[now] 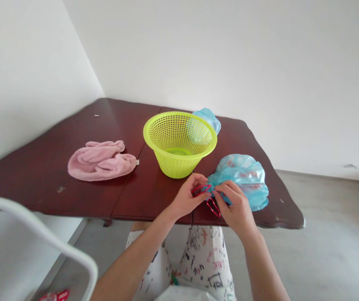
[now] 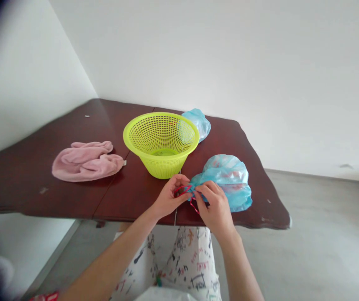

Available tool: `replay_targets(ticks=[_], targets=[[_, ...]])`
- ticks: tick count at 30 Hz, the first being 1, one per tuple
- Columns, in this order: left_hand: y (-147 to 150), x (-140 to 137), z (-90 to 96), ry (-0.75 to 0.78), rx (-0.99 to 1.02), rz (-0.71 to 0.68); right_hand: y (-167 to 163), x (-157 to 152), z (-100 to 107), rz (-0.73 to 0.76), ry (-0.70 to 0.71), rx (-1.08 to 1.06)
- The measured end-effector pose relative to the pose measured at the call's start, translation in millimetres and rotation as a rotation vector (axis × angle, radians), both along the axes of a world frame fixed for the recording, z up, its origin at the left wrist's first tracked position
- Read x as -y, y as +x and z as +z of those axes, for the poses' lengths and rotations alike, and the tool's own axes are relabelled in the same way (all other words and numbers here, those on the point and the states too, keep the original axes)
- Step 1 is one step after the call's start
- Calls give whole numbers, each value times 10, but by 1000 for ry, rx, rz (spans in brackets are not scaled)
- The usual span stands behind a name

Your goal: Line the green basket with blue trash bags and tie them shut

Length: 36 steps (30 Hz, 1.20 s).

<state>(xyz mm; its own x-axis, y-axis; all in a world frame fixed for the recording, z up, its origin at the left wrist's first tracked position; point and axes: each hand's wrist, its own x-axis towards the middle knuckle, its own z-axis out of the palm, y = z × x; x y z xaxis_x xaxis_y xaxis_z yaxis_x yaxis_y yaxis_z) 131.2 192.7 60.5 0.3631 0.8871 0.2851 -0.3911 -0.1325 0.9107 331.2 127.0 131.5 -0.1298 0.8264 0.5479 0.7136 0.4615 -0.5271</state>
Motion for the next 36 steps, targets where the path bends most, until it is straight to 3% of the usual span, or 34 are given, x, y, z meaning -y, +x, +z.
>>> replay_targets(ticks=[7, 11, 14, 17, 21, 25, 28, 32, 36], targets=[[11, -99, -23, -105, 1, 197, -35, 9, -33, -68, 87, -165], [-73, -70, 8, 8, 7, 411, -65, 12, -186, -161, 166, -329], [-106, 15, 31, 144, -66, 291, -134, 13, -264, -145, 159, -382], [-91, 42, 32, 249, -178, 159, -220, 15, -275, -26, 38, -305], [-69, -13, 6, 206, -245, 178, -259, 21, -309, 21, -119, -302], [-67, -39, -19, 99, -248, 99, -222, 21, -370, 18, -217, -295], [-59, -45, -35, 80, -223, 114, -191, 36, -362, -17, -146, -301], [-47, -81, -44, 22, -147, 234, -162, 96, -331, -115, 56, -332], [-41, -130, -25, -53, -53, 308, -133, 138, -347, -383, 249, -562]])
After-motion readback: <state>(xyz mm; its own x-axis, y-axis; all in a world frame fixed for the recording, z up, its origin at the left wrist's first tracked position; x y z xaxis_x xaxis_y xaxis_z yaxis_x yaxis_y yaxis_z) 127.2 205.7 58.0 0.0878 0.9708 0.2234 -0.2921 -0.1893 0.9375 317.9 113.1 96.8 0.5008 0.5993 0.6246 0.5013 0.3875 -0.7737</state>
